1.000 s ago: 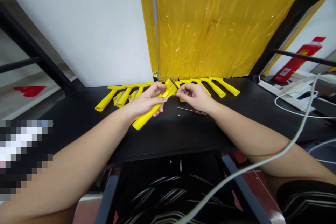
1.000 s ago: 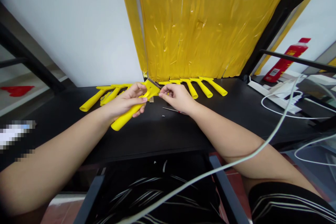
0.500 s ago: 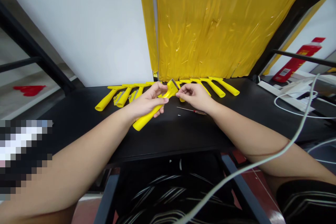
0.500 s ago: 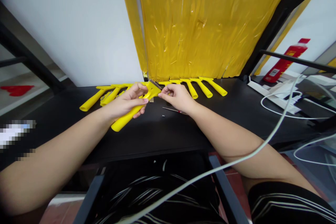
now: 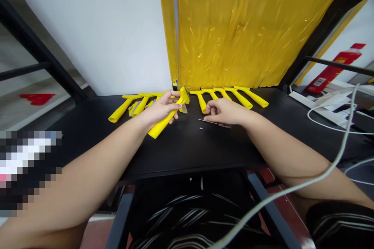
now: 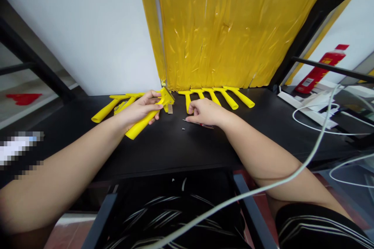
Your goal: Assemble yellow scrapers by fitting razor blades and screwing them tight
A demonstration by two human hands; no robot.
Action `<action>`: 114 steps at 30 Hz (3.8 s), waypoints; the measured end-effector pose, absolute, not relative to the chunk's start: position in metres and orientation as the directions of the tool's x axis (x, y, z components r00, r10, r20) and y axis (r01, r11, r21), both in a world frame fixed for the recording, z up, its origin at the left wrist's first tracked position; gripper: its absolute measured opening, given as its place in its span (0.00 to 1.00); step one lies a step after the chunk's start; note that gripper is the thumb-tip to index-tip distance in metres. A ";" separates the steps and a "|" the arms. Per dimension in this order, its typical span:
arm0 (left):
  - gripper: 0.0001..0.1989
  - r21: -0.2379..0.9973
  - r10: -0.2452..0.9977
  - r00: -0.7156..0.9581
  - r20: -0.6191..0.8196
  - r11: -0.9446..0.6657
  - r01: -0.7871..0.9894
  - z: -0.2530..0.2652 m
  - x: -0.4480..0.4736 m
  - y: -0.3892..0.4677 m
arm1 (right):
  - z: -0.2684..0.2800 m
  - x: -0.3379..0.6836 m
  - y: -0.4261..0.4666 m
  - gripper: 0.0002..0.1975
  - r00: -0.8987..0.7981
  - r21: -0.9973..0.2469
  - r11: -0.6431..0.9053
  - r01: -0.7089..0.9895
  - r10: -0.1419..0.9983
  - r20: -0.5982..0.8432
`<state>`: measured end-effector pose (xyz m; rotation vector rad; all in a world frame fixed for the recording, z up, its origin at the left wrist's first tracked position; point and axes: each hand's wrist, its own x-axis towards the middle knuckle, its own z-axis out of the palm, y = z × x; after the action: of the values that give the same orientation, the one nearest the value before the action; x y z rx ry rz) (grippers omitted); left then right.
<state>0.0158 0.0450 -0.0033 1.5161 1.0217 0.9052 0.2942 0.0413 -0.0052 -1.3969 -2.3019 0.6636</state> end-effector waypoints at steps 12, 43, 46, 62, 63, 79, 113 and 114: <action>0.16 0.985 0.941 0.332 0.064 -0.114 0.133 0.002 0.013 0.044 | 0.011 0.317 0.036 0.04 -0.570 -0.394 0.458 0.797 0.787 -0.238; 0.17 0.989 0.937 0.341 0.070 -0.109 0.097 0.004 0.016 0.037 | -0.015 0.290 0.044 0.04 -0.433 -0.752 0.329 0.571 0.899 0.064; 0.17 0.987 0.937 0.342 0.076 -0.118 0.105 0.004 0.016 0.037 | -0.013 0.291 0.043 0.04 -0.435 -0.757 0.322 0.569 0.899 0.055; 0.17 0.985 0.932 0.350 0.088 -0.133 0.107 0.001 0.014 0.037 | -0.014 0.290 0.044 0.03 -0.435 -0.767 0.316 0.558 0.899 0.054; 0.17 0.985 0.933 0.350 0.087 -0.133 0.109 0.001 0.014 0.037 | -0.014 0.291 0.044 0.03 -0.432 -0.770 0.311 0.556 0.900 0.052; 0.21 0.950 0.882 0.376 0.285 -0.313 0.012 0.000 0.018 0.034 | -0.024 0.288 0.057 0.07 -0.219 -0.767 0.382 0.515 0.924 0.312; 0.20 0.939 0.887 0.317 0.335 -0.343 -0.032 -0.003 0.020 0.036 | -0.022 0.290 0.057 0.21 -0.236 -0.743 0.472 0.476 0.882 0.409; 0.20 0.940 0.890 0.310 0.334 -0.340 -0.035 -0.003 0.020 0.036 | -0.022 0.289 0.057 0.20 -0.203 -0.733 0.448 0.512 0.892 0.403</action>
<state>0.0198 0.0362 -0.0026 1.6065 0.7963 1.1960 0.2887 0.0575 -0.0220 -1.1884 -1.8604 0.5714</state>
